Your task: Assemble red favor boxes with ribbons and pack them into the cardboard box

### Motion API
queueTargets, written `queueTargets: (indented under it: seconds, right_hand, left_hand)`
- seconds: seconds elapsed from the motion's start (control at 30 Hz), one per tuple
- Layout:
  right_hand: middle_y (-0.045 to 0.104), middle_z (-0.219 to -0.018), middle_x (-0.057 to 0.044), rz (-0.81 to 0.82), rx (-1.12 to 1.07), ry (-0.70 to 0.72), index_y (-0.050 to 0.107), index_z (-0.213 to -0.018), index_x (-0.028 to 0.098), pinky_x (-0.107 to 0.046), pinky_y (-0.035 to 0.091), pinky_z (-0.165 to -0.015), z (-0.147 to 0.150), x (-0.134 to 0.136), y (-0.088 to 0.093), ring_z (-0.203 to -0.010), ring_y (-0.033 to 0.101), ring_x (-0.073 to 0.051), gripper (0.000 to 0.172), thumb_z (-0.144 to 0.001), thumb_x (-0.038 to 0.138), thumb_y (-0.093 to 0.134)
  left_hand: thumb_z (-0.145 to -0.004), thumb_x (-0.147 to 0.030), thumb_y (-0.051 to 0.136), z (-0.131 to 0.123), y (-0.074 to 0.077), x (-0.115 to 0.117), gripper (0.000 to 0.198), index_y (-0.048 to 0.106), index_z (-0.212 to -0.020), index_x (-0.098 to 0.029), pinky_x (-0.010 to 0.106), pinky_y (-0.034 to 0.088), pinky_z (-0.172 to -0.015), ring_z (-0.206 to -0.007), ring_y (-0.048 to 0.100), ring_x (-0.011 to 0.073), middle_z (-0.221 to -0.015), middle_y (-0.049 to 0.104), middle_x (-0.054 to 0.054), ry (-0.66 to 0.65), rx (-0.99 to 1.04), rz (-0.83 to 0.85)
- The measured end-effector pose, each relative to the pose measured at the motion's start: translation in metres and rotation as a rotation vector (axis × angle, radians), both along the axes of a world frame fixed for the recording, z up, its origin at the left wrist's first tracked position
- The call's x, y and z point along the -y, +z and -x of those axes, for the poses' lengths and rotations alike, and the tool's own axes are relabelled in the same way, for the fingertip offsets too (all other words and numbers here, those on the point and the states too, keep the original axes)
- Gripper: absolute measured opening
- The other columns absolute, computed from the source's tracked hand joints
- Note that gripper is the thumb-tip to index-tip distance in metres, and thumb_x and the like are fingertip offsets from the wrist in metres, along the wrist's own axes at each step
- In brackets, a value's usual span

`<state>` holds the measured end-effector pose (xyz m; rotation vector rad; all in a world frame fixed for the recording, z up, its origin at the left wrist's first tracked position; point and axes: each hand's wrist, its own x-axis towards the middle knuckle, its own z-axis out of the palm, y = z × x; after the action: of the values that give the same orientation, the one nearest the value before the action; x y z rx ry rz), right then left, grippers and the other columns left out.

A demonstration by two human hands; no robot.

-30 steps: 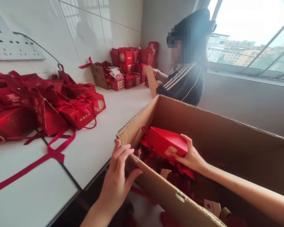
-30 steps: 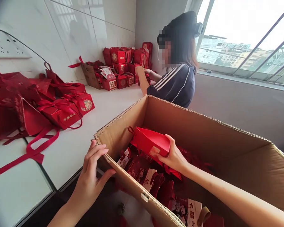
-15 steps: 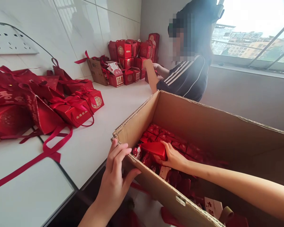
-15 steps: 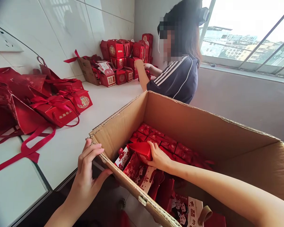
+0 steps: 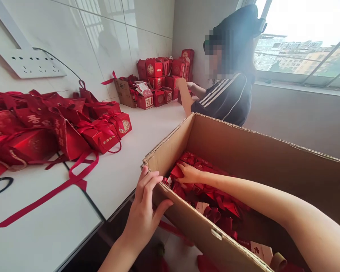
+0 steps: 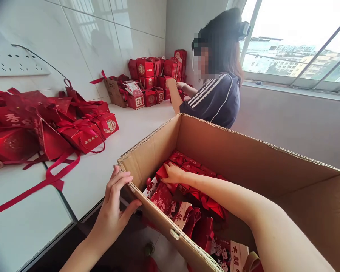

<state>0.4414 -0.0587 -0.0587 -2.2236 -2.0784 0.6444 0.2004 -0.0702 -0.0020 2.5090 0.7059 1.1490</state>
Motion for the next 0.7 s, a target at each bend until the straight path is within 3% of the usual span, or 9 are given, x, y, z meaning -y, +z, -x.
queueTargets:
  seconds: [0.1,0.2,0.33,0.5,0.6,0.7]
  right_hand:
    - [0.04,-0.137,-0.018,0.019,-0.063,0.104,0.038,-0.133,0.007,-0.03,0.037,-0.099,-0.007,-0.008,0.001,-0.124,0.041,-0.029,0.085,-0.057,0.026,0.072]
    - [0.05,-0.127,-0.02,0.006,-0.085,0.085,0.04,-0.13,0.006,-0.039,0.042,-0.092,-0.009,-0.006,0.002,-0.114,0.049,-0.034,0.089,-0.05,0.025,0.075]
    - [0.055,-0.117,-0.021,-0.105,-0.106,0.019,0.041,-0.123,0.004,-0.04,0.044,-0.088,-0.002,-0.004,-0.006,-0.106,0.054,-0.031,0.068,-0.064,0.025,0.067]
    - [0.051,-0.124,-0.019,-0.153,-0.148,0.041,0.044,-0.121,0.008,-0.036,0.041,-0.093,0.002,-0.001,-0.013,-0.113,0.051,-0.027,0.064,-0.066,0.027,0.071]
    - [0.052,-0.124,-0.019,-0.154,-0.154,0.048,0.046,-0.12,0.007,-0.036,0.043,-0.093,-0.004,0.0,-0.004,-0.111,0.052,-0.027,0.063,-0.07,0.04,0.069]
    - [0.055,-0.12,-0.017,-0.205,-0.138,0.004,0.051,-0.116,0.01,-0.035,0.043,-0.091,-0.016,-0.006,0.018,-0.108,0.055,-0.024,0.045,-0.084,0.041,0.053]
  left_hand:
    - [-0.088,-0.028,0.049,0.0,0.0,0.001,0.043,0.032,-0.127,-0.022,0.049,0.04,-0.102,-0.136,0.021,0.0308,-0.128,0.043,0.013,0.001,0.003,0.009]
    - [-0.087,-0.028,0.049,-0.002,-0.001,0.001,0.044,0.032,-0.127,-0.021,0.049,0.039,-0.103,-0.136,0.02,0.0303,-0.128,0.043,0.013,0.003,0.01,0.015]
    - [-0.087,-0.027,0.049,-0.003,-0.002,0.002,0.044,0.032,-0.127,-0.023,0.051,0.037,-0.104,-0.135,0.024,0.0303,-0.129,0.043,0.013,0.013,0.007,0.028]
    - [-0.087,-0.027,0.049,-0.002,-0.002,0.002,0.044,0.032,-0.128,-0.022,0.05,0.037,-0.104,-0.136,0.023,0.0289,-0.13,0.043,0.013,0.014,0.006,0.025]
    - [-0.087,-0.027,0.049,-0.001,-0.002,0.003,0.044,0.032,-0.128,-0.022,0.049,0.038,-0.104,-0.136,0.022,0.0287,-0.13,0.042,0.013,0.014,0.0,0.027]
    - [-0.087,-0.027,0.049,0.0,-0.002,0.003,0.046,0.031,-0.129,-0.022,0.05,0.038,-0.103,-0.136,0.021,0.0294,-0.132,0.042,0.013,0.005,-0.008,0.034]
